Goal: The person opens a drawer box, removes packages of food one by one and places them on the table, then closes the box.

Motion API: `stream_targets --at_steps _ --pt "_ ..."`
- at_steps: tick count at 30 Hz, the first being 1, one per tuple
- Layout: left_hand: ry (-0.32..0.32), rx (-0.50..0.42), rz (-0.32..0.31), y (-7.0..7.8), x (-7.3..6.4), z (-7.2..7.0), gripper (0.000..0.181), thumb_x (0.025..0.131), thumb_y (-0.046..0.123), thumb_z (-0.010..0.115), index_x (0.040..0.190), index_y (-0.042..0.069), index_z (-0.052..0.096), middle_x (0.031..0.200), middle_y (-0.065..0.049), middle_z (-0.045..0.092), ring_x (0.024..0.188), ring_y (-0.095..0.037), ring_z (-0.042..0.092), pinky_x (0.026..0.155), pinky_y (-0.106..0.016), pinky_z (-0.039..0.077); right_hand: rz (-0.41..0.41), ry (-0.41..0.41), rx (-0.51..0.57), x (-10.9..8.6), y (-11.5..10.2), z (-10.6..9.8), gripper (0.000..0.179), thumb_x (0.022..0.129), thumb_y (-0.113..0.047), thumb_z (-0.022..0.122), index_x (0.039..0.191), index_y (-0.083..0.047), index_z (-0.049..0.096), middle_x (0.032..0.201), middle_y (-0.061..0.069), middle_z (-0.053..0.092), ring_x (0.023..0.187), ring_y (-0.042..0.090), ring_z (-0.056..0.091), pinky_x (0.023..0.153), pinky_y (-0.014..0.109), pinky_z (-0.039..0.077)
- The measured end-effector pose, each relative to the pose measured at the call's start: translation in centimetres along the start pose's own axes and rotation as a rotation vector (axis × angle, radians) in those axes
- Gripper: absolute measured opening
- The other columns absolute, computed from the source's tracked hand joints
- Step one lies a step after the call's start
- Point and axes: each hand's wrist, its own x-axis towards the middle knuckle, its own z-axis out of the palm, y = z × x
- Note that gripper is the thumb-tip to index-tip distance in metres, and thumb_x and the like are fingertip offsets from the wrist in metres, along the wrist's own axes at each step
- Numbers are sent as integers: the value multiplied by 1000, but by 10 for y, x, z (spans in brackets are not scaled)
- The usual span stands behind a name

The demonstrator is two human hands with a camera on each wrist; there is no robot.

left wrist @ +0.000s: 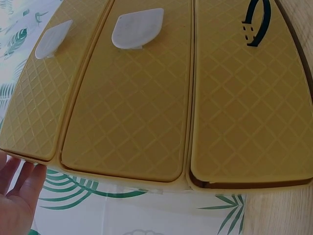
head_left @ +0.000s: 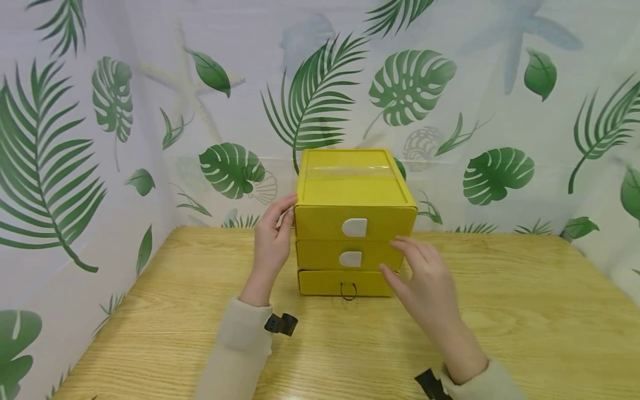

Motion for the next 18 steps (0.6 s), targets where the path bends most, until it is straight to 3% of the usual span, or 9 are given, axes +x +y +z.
stream_targets --at_steps 3,9,18 --pt "2 -4 4 -3 0 0 24 88 -8 44 109 -11 56 114 -22 53 108 -28 49 78 -39 49 0 26 15 5 -1 6 37 62 -3 78 95 6 61 96 18 61 90 33 53 80 42 44" --pt "11 -5 23 -27 2 0 25 89 -5 46 110 -7 58 115 -18 55 108 -25 50 77 -36 50 32 49 60 14 -4 17 37 64 -4 77 96 6 61 98 18 61 92 32 52 82 41 43" --pt "11 -4 45 -30 1 2 24 89 -2 47 110 -4 59 115 -14 56 108 -20 50 75 -31 50 47 73 98 25 -6 30 37 64 -3 77 96 6 61 100 18 60 93 32 51 80 40 44"
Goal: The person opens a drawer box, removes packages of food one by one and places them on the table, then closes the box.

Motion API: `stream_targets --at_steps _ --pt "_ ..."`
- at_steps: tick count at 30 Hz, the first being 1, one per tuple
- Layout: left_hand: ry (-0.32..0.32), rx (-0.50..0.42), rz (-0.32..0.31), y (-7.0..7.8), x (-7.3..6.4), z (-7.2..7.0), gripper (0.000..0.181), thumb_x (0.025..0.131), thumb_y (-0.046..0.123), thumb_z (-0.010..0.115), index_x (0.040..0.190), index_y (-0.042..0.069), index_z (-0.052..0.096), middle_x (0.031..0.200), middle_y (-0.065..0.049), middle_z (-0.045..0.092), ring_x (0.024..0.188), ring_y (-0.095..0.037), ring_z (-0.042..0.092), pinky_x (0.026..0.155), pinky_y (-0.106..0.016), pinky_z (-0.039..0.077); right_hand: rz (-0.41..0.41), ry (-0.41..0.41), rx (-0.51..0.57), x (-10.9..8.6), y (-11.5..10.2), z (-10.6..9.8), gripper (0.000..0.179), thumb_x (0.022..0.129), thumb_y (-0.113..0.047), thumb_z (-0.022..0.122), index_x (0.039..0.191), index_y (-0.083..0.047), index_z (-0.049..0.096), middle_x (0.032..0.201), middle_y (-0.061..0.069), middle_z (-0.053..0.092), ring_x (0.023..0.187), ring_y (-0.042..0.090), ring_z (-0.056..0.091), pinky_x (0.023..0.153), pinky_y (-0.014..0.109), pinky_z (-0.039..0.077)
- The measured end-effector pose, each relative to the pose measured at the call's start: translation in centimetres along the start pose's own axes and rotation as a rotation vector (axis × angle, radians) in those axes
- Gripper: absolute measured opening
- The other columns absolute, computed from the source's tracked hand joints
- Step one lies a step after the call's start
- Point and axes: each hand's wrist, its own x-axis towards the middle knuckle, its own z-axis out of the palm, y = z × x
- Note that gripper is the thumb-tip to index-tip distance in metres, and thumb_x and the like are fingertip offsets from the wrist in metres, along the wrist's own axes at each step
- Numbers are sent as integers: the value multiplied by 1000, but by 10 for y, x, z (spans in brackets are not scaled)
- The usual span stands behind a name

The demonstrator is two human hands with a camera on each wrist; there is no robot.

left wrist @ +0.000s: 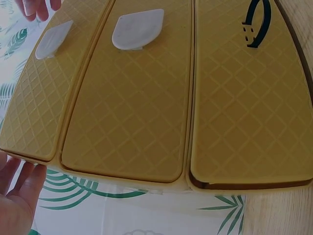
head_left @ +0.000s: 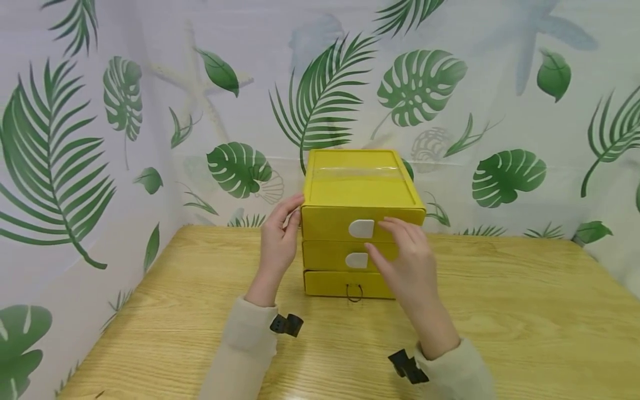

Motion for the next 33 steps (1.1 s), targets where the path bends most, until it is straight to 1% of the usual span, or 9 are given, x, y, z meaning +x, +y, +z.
stream_targets --at_steps 3,7,12,17,21,24,29,33 --pt "1 2 3 -1 1 -2 24 89 -2 47 110 -5 59 115 -14 56 108 -21 50 76 -31 50 -30 11 10 2 0 5 37 63 -1 78 95 7 61 100 18 60 94 32 51 81 40 44" --pt "-3 -10 7 -2 2 1 24 89 -2 47 110 -5 59 115 -15 56 109 -22 50 76 -32 50 -96 33 15 3 5 8 38 61 2 78 95 7 61 101 19 60 95 32 51 82 39 44" --pt "2 -5 -1 0 2 0 24 89 -2 47 110 -5 59 114 -15 56 108 -21 50 76 -32 50 -221 48 16 6 11 13 36 62 2 76 95 7 61 100 19 60 93 33 53 81 40 45" --pt "1 6 -4 2 1 -2 24 89 -2 47 110 -5 59 115 -14 56 108 -21 50 76 -33 50 -333 32 -16 6 20 19 36 65 -1 74 97 7 61 101 19 60 92 34 53 80 41 46" --pt "-1 10 -3 1 0 -1 24 89 -2 47 110 -5 59 115 -14 56 108 -20 51 75 -32 51 -365 9 -44 5 25 22 36 66 -3 73 98 7 60 103 19 59 94 34 52 82 42 45" --pt "-3 10 -5 0 0 -1 24 89 -2 47 110 -4 59 115 -13 56 108 -19 51 75 -31 51 -379 10 -57 5 27 23 36 66 -2 73 98 6 61 103 19 59 94 34 52 83 42 44" --pt "-3 14 -9 0 0 -1 25 90 -1 46 111 -3 59 116 -13 56 108 -18 51 74 -31 51 -411 50 -54 4 30 27 38 63 1 74 98 6 61 101 19 60 92 34 53 80 43 45" --pt "-5 19 -6 1 0 -1 25 90 -1 46 111 -3 59 116 -12 56 107 -18 51 74 -32 51 -426 69 -58 3 32 30 37 64 1 73 99 6 61 100 19 60 91 34 54 79 44 45"
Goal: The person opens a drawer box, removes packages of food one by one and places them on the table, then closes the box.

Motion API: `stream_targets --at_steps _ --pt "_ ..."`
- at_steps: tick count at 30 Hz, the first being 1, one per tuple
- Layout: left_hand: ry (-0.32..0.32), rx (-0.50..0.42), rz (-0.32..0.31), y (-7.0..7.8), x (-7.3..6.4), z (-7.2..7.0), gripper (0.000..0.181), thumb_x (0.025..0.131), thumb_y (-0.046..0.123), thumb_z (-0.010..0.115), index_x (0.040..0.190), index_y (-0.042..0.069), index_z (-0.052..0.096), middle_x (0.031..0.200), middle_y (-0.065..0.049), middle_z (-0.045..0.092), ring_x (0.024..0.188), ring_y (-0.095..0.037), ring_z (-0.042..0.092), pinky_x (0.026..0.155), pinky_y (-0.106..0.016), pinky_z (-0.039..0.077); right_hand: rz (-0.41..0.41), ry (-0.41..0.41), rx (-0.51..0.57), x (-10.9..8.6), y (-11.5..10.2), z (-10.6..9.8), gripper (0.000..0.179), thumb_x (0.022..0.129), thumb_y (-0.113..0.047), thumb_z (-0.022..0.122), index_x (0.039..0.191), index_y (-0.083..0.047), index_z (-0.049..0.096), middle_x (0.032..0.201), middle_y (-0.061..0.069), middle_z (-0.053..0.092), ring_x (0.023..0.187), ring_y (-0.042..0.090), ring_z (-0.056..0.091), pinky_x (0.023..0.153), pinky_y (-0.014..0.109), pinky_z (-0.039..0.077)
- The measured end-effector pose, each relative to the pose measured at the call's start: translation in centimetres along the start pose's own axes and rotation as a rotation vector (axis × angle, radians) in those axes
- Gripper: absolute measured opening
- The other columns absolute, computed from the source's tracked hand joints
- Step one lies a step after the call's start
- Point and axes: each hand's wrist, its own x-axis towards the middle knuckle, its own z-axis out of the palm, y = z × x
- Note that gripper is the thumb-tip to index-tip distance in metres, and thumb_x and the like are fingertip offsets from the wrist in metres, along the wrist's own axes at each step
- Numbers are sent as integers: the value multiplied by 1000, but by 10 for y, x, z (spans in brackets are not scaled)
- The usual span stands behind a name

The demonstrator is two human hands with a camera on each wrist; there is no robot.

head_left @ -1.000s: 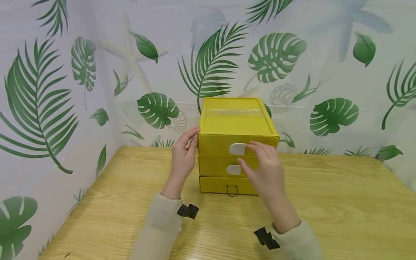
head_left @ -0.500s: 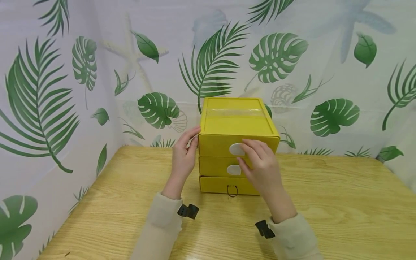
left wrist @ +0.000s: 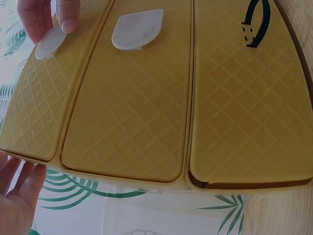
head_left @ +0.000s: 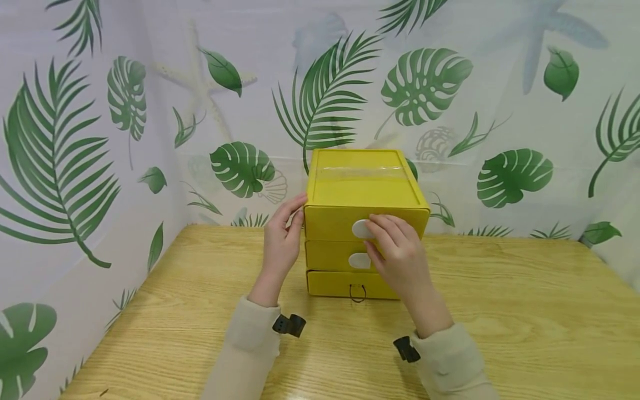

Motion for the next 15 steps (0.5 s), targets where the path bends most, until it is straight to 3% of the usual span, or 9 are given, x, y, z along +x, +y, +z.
stream_targets --at_steps 9,15 --pt "-2 3 6 -1 1 -1 25 90 0 46 111 -4 58 116 -13 55 108 -18 50 74 -31 51 -71 54 -62 -4 4 7 23 87 -10 54 101 6 61 101 19 61 90 35 55 77 43 46" --pt "-1 -8 15 -2 0 0 25 90 0 46 112 -4 58 116 -14 56 107 -21 51 74 -34 51 -91 84 -82 -6 5 10 22 89 -8 51 101 6 62 102 19 60 89 34 55 76 42 47"
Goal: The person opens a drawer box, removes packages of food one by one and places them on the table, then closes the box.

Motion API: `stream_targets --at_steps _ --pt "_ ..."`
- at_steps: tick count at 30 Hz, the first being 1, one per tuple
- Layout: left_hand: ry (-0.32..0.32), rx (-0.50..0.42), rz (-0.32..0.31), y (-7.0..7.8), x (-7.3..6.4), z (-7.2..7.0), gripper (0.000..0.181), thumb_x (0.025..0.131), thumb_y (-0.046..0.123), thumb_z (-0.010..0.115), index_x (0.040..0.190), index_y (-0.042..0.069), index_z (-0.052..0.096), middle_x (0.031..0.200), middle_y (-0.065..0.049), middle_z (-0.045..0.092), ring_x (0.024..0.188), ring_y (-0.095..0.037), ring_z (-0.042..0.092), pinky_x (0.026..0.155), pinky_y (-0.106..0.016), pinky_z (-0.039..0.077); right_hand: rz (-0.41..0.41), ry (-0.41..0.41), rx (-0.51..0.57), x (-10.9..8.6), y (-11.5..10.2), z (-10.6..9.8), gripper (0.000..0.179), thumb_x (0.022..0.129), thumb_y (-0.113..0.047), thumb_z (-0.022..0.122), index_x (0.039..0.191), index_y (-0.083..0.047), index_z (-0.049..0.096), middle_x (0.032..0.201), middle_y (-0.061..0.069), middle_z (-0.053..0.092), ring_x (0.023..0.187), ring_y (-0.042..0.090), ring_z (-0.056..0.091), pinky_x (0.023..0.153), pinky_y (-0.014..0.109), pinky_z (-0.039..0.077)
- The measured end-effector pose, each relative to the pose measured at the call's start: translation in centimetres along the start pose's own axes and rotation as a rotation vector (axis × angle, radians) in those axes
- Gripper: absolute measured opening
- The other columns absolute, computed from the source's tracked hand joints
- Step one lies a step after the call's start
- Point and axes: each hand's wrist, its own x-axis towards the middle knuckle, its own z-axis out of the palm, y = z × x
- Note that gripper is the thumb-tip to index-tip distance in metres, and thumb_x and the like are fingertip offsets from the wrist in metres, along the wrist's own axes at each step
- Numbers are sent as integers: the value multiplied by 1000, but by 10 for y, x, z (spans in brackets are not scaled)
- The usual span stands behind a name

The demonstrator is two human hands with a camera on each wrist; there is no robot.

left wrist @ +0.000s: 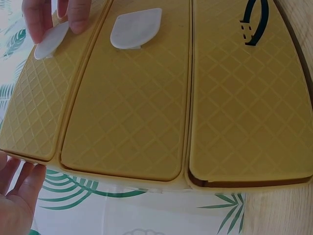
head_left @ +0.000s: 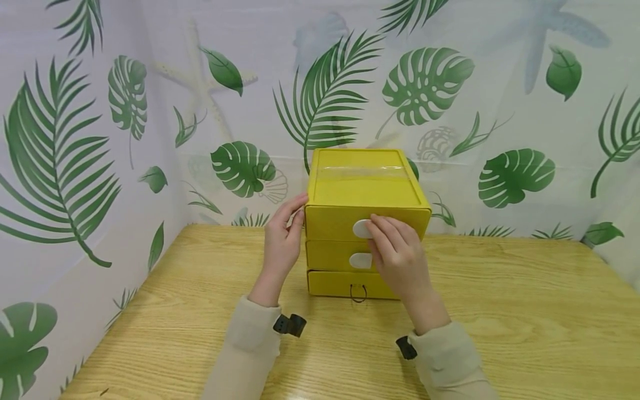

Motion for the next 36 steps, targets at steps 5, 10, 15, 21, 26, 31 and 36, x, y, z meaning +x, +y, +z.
stream_targets --at_steps 5,10,15,21,26,31,36 --pt "2 5 -11 0 -1 0 25 90 -1 46 111 -4 58 116 -13 56 107 -20 51 74 -32 51 -20 3 0 -2 0 3 21 89 -5 49 102 6 62 105 18 60 91 34 56 79 42 46" --pt "-3 12 -20 0 -2 0 25 90 -1 47 111 -4 58 117 -12 56 108 -18 50 75 -29 50 -34 3 2 -2 0 3 22 90 -5 48 103 6 62 106 18 60 93 33 56 80 41 46" --pt "-1 16 -11 1 -2 -1 25 90 -2 47 111 -4 58 117 -12 56 108 -18 50 75 -29 50 -38 2 3 -1 0 3 22 90 -5 48 103 7 62 106 18 60 93 33 56 80 42 46" --pt "-5 12 -18 1 -1 -1 25 90 -2 46 112 -4 58 117 -13 55 109 -18 50 76 -29 50 -44 6 8 0 0 3 22 90 -4 48 103 7 62 105 19 61 92 34 56 79 42 46" --pt "-8 13 -15 1 -1 -1 25 90 -2 46 112 -4 58 118 -13 55 109 -18 50 75 -29 50 -41 1 12 1 -1 1 23 90 -5 47 103 7 62 104 19 61 92 34 56 79 42 46" --pt "-6 11 2 0 -1 -1 25 89 -3 46 111 -5 58 116 -15 55 108 -20 50 76 -29 50 -45 -8 11 1 -2 0 23 91 -5 47 103 7 62 104 19 61 92 33 56 79 42 46" --pt "-9 10 9 0 -1 -1 25 90 -2 46 112 -6 57 116 -15 55 108 -21 50 76 -29 50 -52 -5 7 1 -2 -1 23 90 -5 48 103 6 62 104 19 61 92 33 57 79 42 46"
